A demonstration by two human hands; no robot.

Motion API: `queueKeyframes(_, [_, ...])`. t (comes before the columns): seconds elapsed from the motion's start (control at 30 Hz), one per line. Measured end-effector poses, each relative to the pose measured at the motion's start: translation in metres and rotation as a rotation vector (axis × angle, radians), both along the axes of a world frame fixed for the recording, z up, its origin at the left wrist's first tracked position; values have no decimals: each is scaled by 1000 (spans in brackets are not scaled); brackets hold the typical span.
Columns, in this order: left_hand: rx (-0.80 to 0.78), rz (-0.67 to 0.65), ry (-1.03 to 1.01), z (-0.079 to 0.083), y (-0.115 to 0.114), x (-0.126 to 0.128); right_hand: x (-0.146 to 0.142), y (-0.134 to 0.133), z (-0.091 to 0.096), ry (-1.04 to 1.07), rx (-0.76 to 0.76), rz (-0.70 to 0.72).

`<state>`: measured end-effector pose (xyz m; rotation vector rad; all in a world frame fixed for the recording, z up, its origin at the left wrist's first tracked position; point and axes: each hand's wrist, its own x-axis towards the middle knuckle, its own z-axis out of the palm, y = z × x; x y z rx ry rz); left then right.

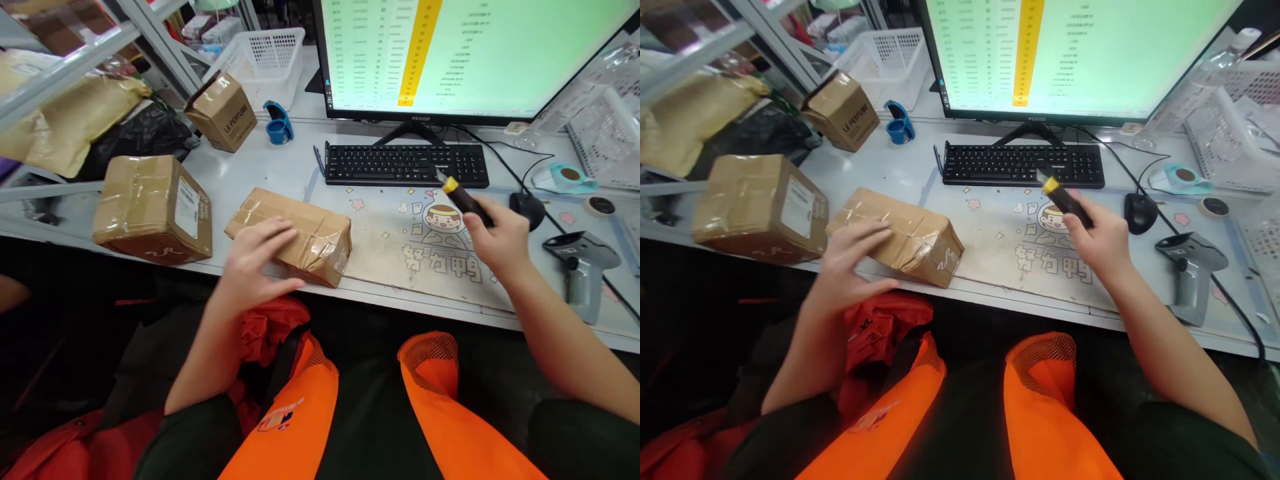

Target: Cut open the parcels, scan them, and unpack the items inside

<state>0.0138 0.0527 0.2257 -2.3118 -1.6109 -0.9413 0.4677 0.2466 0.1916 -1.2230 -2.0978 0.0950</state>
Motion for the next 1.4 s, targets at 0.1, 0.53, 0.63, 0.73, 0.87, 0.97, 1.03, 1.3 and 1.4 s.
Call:
queueKeyframes(0.1, [11, 56, -41, 1, -5, -29, 7, -42, 19, -24, -8, 129])
queueKeyframes(0.53, [346, 206, -74, -21, -22, 107, -87, -108, 118, -488, 61, 470])
queueKeyframes(0.63, [340, 179, -63, -22, -20, 98, -99, -105, 133, -588, 33, 455])
queueKeyframes(0.73, [341, 173, -80, -23, -19, 97, -110, -99, 151, -656, -51, 466])
queueKeyframes(0.87, [347, 177, -88, -24, -18, 99, -119, -91, 171, -718, -138, 500])
queueKeyframes(0.97, [356, 171, -94, -25, -19, 100, -125, -87, 179, -763, -172, 481])
queueKeyframes(1.03, [359, 169, -96, -25, -19, 99, -131, -86, 184, -799, -224, 459])
queueKeyframes(1.3, [337, 180, -85, -28, -20, 98, -71, -32, 190, -827, -269, 250])
queueKeyframes(1.4, [322, 178, -75, -25, -28, 96, 11, 12, 166, -813, -152, -89])
